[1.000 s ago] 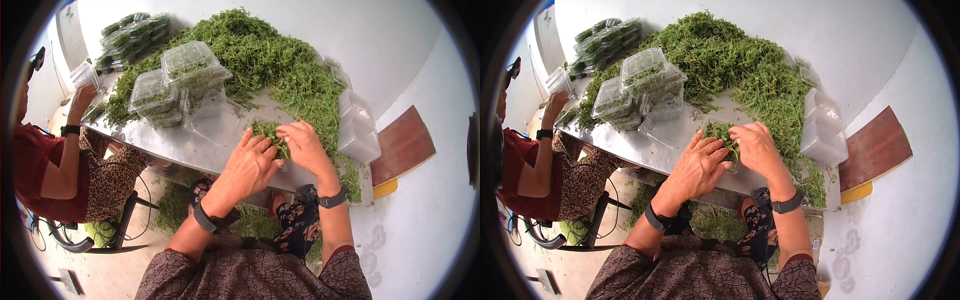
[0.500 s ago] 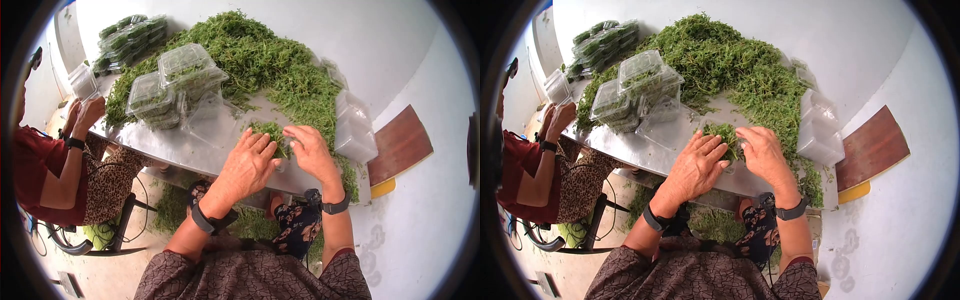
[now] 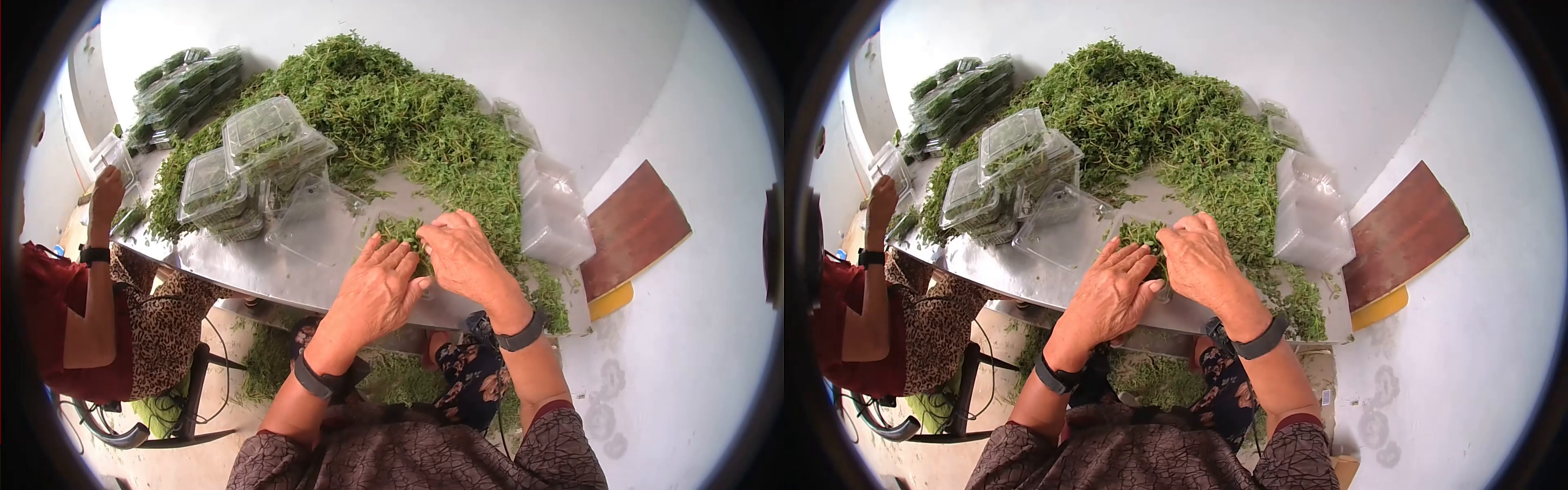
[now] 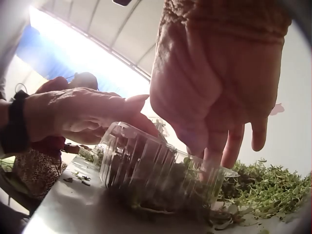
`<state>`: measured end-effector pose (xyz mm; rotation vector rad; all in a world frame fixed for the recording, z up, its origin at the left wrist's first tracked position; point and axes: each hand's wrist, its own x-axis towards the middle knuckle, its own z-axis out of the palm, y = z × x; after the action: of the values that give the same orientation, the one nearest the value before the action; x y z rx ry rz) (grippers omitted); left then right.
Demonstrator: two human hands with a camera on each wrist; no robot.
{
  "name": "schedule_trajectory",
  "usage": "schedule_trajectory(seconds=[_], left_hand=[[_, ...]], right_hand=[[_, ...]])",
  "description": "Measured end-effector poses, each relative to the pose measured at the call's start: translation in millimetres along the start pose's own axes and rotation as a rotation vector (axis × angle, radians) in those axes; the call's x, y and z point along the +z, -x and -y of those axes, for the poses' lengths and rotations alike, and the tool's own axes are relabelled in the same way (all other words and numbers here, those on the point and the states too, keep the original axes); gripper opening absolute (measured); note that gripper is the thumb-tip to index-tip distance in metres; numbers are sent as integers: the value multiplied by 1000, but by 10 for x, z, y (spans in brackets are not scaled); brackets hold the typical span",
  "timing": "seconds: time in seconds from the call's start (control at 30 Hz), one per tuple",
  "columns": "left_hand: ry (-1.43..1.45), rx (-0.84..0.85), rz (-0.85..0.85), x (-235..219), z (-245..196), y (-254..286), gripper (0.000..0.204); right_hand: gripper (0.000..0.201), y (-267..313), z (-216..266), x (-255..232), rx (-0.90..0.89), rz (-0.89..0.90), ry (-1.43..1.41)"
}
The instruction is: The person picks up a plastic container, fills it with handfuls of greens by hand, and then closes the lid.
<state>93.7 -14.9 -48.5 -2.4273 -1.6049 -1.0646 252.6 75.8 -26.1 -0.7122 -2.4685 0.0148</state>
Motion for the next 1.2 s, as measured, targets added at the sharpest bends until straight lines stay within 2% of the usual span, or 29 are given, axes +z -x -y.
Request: schedule_trajectory(seconds=[0.17,0.3,0.37,0.4,0.47,0.53,0.6,0.73,0.83,1.0,1.1,1.2], left_hand=[[-5,-1,-4,-29,-21,-18,39],[-87,20,59,-43,-19,-26,37],[-115,27,65,-37,-14,-29,36],[-117,33,71,-26,-15,-30,35],[-118,34,73,-7,-10,-29,35],[-123,47,60,10,-1,-25,35],[-115,39,80,-6,-9,-35,35],[-87,38,71,1,-3,-19,37],[-96,39,60,1,-17,-10,39],[-98,54,45,0,-22,-2,38],[-83,51,51,-12,-28,-4,39],[-87,49,57,5,-24,2,41]], right_hand=[[8,-14,-12,36,2,35,61],[8,-21,-52,3,-11,37,27],[16,-53,-44,-123,20,82,-150],[16,-78,-68,-166,14,86,-148],[26,-145,-157,-253,157,50,-288],[32,-226,-265,-341,194,46,-233],[34,-345,-341,-452,352,82,-120],[39,-529,-741,-455,395,76,5],[49,-697,-988,-387,549,186,69],[55,-982,-1215,-246,544,268,213],[51,-1141,-1343,-81,593,326,385],[51,-1262,-1421,24,668,361,380]])
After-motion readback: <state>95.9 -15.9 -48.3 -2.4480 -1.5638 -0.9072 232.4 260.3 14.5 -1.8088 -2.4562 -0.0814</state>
